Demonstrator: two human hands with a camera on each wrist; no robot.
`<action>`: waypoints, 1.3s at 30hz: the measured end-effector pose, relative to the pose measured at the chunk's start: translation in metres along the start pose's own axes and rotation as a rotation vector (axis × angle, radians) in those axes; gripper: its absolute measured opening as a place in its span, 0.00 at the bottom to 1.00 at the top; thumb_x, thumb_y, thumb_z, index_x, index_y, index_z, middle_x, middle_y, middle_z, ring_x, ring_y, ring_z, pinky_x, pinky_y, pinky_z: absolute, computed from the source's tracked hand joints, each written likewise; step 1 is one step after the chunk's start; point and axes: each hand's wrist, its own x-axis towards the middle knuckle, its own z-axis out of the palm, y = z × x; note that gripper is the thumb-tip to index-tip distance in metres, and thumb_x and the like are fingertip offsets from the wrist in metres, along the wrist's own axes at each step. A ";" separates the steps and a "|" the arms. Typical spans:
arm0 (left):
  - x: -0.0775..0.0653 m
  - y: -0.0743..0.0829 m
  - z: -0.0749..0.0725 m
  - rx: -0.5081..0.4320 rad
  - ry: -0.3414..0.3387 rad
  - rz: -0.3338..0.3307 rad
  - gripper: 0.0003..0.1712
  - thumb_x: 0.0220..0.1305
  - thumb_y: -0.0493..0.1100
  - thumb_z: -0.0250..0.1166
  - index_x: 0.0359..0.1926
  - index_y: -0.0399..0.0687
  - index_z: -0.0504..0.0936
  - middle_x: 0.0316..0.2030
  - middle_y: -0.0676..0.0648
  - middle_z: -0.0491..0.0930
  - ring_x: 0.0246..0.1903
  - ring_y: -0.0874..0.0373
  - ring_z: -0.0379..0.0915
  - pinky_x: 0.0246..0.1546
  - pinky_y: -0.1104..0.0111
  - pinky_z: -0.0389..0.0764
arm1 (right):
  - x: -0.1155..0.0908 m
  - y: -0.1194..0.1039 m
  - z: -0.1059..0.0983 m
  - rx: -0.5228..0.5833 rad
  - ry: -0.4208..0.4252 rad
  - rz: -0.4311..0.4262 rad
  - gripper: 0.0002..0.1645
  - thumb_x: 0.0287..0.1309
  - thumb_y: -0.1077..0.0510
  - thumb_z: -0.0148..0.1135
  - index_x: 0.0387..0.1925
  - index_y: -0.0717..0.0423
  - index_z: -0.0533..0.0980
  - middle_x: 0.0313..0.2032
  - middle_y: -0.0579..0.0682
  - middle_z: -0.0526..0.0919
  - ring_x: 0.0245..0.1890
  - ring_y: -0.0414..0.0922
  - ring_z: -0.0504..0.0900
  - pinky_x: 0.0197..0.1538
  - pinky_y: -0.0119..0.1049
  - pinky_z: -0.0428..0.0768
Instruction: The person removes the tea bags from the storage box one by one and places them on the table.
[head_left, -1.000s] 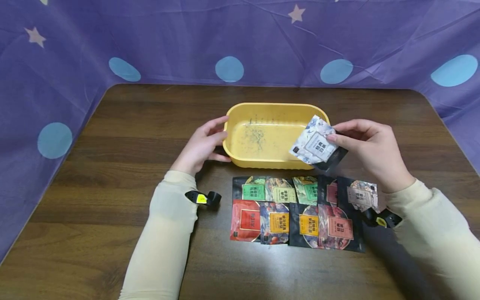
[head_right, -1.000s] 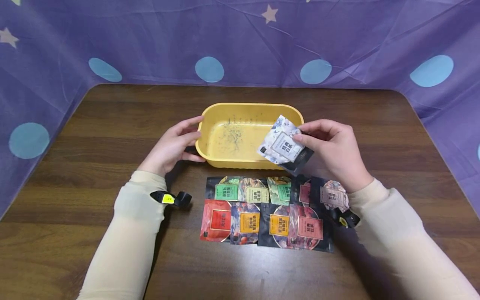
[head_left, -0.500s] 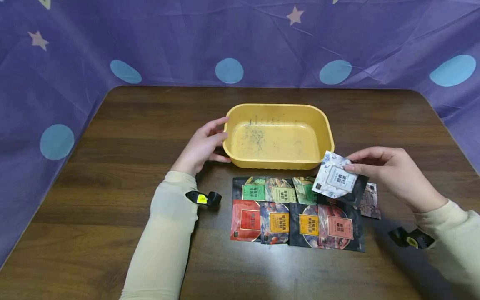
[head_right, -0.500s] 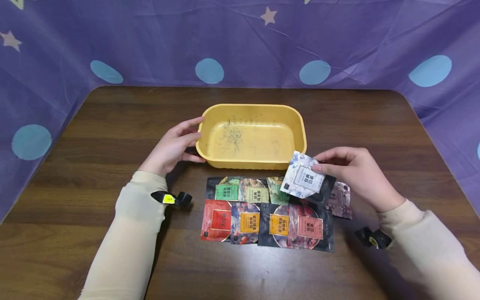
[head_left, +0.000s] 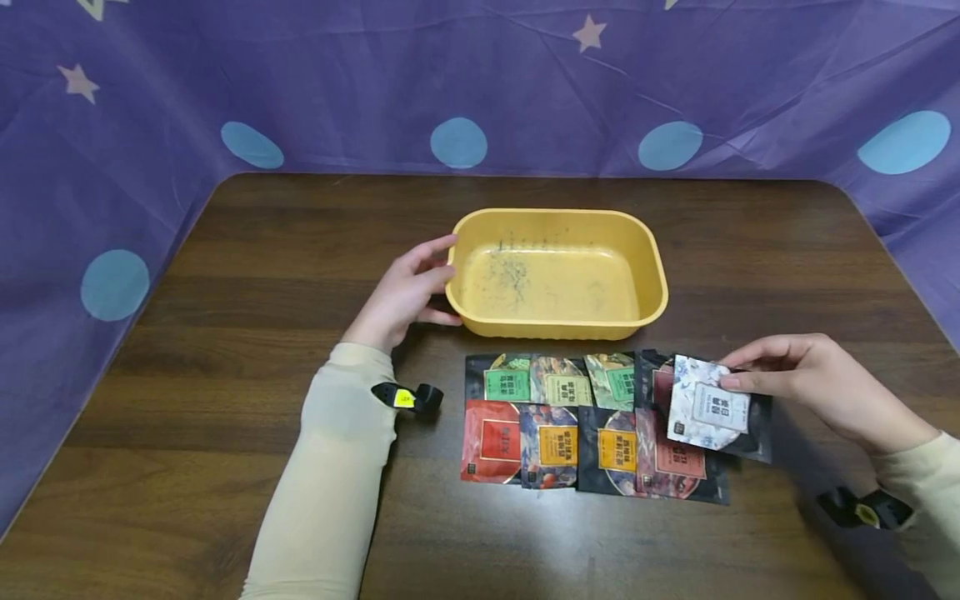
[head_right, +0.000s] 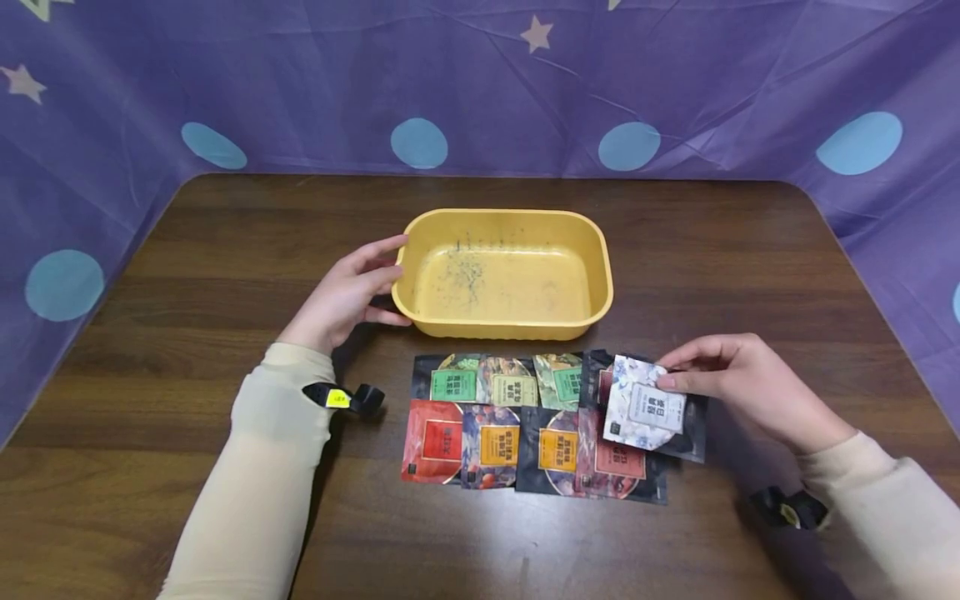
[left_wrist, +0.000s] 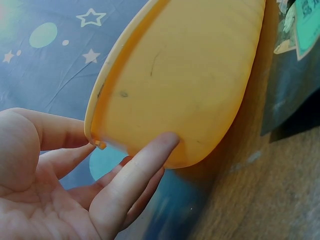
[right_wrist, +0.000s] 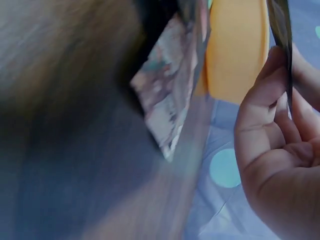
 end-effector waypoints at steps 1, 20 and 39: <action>0.000 0.000 0.000 0.000 0.000 0.001 0.29 0.76 0.41 0.50 0.75 0.59 0.61 0.67 0.40 0.61 0.57 0.41 0.72 0.36 0.57 0.90 | 0.000 0.002 0.000 0.006 -0.012 0.004 0.08 0.56 0.63 0.70 0.40 0.57 0.85 0.33 0.34 0.87 0.32 0.31 0.82 0.32 0.25 0.79; 0.000 0.000 0.000 0.004 0.007 -0.008 0.29 0.76 0.41 0.50 0.75 0.60 0.61 0.67 0.40 0.61 0.57 0.42 0.72 0.36 0.57 0.90 | -0.013 0.036 0.003 -0.015 -0.166 0.023 0.05 0.54 0.67 0.70 0.35 0.62 0.85 0.30 0.35 0.87 0.30 0.32 0.80 0.30 0.26 0.80; 0.001 0.000 0.000 0.007 0.010 -0.014 0.28 0.76 0.42 0.50 0.74 0.61 0.62 0.68 0.42 0.60 0.57 0.43 0.72 0.37 0.57 0.90 | -0.013 0.034 0.012 -0.173 -0.079 0.020 0.06 0.49 0.61 0.75 0.31 0.58 0.85 0.24 0.36 0.83 0.23 0.31 0.73 0.24 0.27 0.73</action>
